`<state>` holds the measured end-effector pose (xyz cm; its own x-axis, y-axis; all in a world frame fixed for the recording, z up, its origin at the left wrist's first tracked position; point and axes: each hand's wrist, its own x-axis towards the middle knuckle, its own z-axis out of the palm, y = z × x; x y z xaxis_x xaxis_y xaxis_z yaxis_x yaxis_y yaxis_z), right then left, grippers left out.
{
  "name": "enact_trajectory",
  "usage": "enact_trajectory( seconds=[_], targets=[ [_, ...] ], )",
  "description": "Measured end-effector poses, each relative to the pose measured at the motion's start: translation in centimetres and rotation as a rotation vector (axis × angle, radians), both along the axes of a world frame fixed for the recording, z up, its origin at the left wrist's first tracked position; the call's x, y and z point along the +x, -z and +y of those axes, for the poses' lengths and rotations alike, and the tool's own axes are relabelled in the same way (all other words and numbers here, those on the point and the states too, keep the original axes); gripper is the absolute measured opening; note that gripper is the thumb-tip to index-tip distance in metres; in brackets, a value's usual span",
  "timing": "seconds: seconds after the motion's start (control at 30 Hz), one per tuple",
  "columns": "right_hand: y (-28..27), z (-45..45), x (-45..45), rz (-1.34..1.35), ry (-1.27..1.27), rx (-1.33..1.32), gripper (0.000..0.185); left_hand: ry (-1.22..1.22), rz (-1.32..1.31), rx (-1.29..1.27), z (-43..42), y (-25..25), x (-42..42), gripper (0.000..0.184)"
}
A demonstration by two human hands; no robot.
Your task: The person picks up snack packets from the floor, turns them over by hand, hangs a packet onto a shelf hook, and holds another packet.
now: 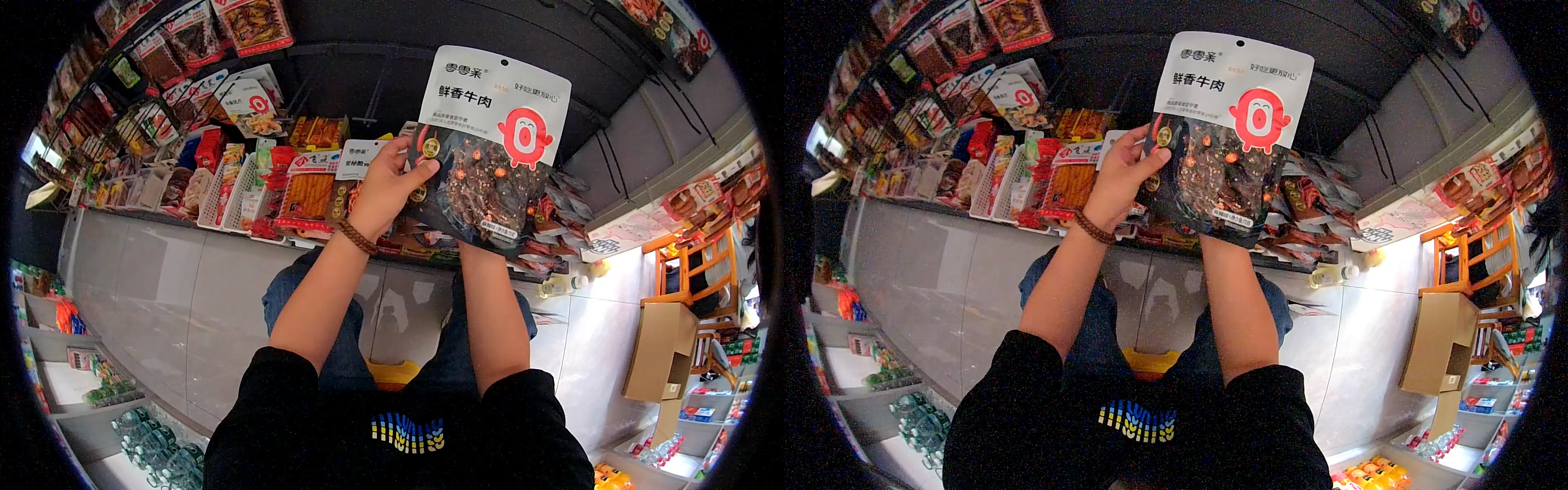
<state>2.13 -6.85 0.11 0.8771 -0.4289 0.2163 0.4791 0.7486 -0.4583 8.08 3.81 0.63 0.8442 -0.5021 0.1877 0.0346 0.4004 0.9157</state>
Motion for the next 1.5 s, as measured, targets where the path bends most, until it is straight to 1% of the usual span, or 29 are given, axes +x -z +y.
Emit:
enact_trajectory(
  seconds=[0.03,0.1,0.13,0.2,0.27,0.33,0.37,0.43,0.47,0.5,0.57,0.6,0.63,0.7,0.73,0.77,0.83,0.87,0.9,0.97,1.0,1.1,1.17,1.27,1.33,1.4,1.5],
  targets=[
    [0.0,-0.1,0.1,-0.017,-0.001,0.017,0.045,0.0,0.0,0.0,0.0,0.0,0.0,0.043],
    [-0.1,-0.3,0.4,-0.051,-0.002,0.051,0.045,0.052,0.042,-0.008,0.1,0.1,0.1,0.029],
    [-0.1,-0.5,0.5,-0.068,-0.003,0.068,0.045,0.053,0.042,-0.008,0.1,0.1,0.0,0.029],
    [0.8,-1.3,1.1,-0.052,0.037,0.052,0.044,-0.022,0.036,-0.007,0.2,0.1,-0.1,0.021],
    [1.6,-1.9,1.5,-0.034,0.077,0.035,0.044,-0.009,0.048,-0.031,0.2,0.0,-0.2,0.02],
    [1.0,-1.7,1.6,-0.122,-0.003,0.079,0.044,0.001,0.06,-0.056,0.2,-0.2,-0.2,0.019],
    [0.8,-1.7,1.6,-0.121,-0.004,0.08,0.044,-0.007,0.058,-0.066,0.4,-0.4,-0.2,0.018],
    [0.7,-1.9,1.6,-0.016,0.016,0.056,0.044,-0.015,0.057,-0.077,0.8,-0.7,-0.1,0.018],
    [1.4,-2.8,1.9,0.002,-0.022,0.109,0.046,-0.05,0.045,-0.099,1.0,-0.9,0.0,0.018],
    [1.2,-3.5,2.5,-0.333,-0.275,0.15,0.048,-0.087,0.032,-0.12,1.2,-1.0,0.2,0.018],
    [-0.7,-2.9,0.8,0.158,0.034,0.051,0.049,-0.117,-0.014,-0.128,1.7,-1.2,0.7,0.018],
    [-0.6,-3.5,0.5,0.147,-0.03,0.117,0.047,-0.16,-0.024,-0.125,2.0,-1.4,0.8,0.018],
    [-0.7,-4.0,0.3,0.145,-0.035,0.12,0.047,-0.204,-0.034,-0.121,2.3,-1.7,0.9,0.017],
    [-0.8,-5.0,0.1,0.273,-0.108,-0.031,0.044,-0.239,-0.061,-0.102,2.8,-1.8,1.3,0.017],
    [-0.5,-5.3,0.2,0.276,-0.095,-0.117,0.043,-0.253,-0.053,-0.114,3.0,-1.5,1.7,0.017],
    [-0.3,-5.4,0.3,0.274,-0.096,-0.116,0.043,-0.265,-0.044,-0.126,3.1,-1.2,2.0,0.017],
    [-0.3,-5.2,0.2,0.429,0.02,-0.279,0.036,-0.279,-0.044,-0.148,3.2,-1.5,2.1,0.017],
    [0.0,-5.4,0.3,0.411,0.018,-0.218,0.029,-0.293,-0.042,-0.17,3.3,-1.6,2.0,0.018],
    [-0.2,-5.2,0.2,0.409,0.018,-0.218,0.029,-0.293,-0.044,-0.17,3.1,-1.4,1.9,0.018],
    [-0.9,-4.4,0.3,0.399,0.02,-0.345,0.029,-0.3,-0.082,-0.144,3.2,-1.1,2.3,0.018],
    [-1.0,-4.1,0.5,0.406,0.028,-0.344,0.029,-0.301,-0.088,-0.145,3.3,-1.3,2.2,0.018],
    [-1.4,-3.6,0.6,0.388,0.077,-0.412,0.028,-0.295,-0.039,-0.093,3.1,-1.5,1.8,0.018],
    [-1.3,-3.6,0.5,0.371,0.076,-0.397,0.026,-0.298,-0.017,-0.107,2.8,-1.4,1.6,0.019],
    [-0.7,-3.3,1.0,0.4,0.18,-0.452,0.023,-0.313,0.022,-0.146,2.8,-1.4,1.6,0.019],
    [-0.5,-3.4,1.0,0.362,0.171,-0.448,0.022,-0.364,0.072,-0.155,2.7,-1.7,1.1,0.019],
    [-0.8,-3.0,0.7,0.325,0.167,-0.429,0.02,-0.371,0.081,-0.17,2.7,-1.9,0.8,0.018],
    [0.0,-3.3,0.8,0.307,0.156,-0.432,0.021,-0.373,0.103,-0.201,2.9,-1.4,1.3,0.018]
  ],
)
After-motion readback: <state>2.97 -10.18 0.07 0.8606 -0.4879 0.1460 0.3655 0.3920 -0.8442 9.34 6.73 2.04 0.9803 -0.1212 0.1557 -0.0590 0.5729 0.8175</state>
